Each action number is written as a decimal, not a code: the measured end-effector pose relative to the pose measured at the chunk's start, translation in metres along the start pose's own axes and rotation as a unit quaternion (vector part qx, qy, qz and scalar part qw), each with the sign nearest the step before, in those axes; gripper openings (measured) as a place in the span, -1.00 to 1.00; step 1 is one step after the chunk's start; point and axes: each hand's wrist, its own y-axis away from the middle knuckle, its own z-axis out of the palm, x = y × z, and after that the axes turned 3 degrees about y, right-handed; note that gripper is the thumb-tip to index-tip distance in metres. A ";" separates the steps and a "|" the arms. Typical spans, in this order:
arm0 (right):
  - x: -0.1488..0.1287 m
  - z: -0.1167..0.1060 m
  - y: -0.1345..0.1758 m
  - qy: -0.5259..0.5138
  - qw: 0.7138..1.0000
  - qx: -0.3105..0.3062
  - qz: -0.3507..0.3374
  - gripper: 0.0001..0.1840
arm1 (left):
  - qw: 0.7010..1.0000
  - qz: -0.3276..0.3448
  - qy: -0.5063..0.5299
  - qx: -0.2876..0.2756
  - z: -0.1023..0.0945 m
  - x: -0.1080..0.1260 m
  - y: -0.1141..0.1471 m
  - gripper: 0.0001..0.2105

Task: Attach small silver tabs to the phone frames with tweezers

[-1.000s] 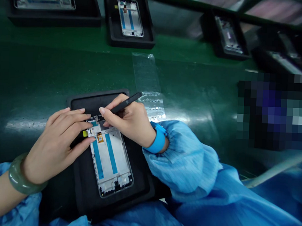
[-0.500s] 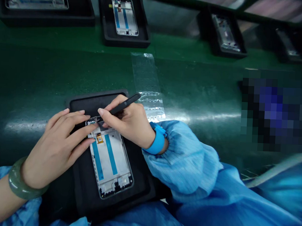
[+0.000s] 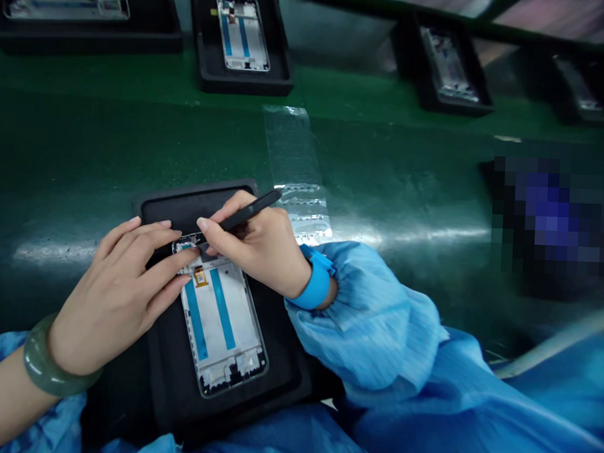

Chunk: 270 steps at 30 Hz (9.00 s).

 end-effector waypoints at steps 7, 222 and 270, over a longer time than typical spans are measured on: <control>0.000 0.000 -0.001 0.008 1.000 0.000 0.000 -0.81 | 1.000 0.005 -0.015 0.001 0.001 -0.001 0.000 -0.70; -0.006 -0.001 -0.015 0.117 0.973 -0.056 -0.193 -0.95 | 0.997 -0.044 -0.036 0.053 0.009 0.020 -0.001 -0.65; 0.003 0.006 -0.012 0.083 0.978 -0.002 -0.192 -0.95 | 0.997 -0.030 -0.055 0.034 0.008 0.018 0.001 -0.64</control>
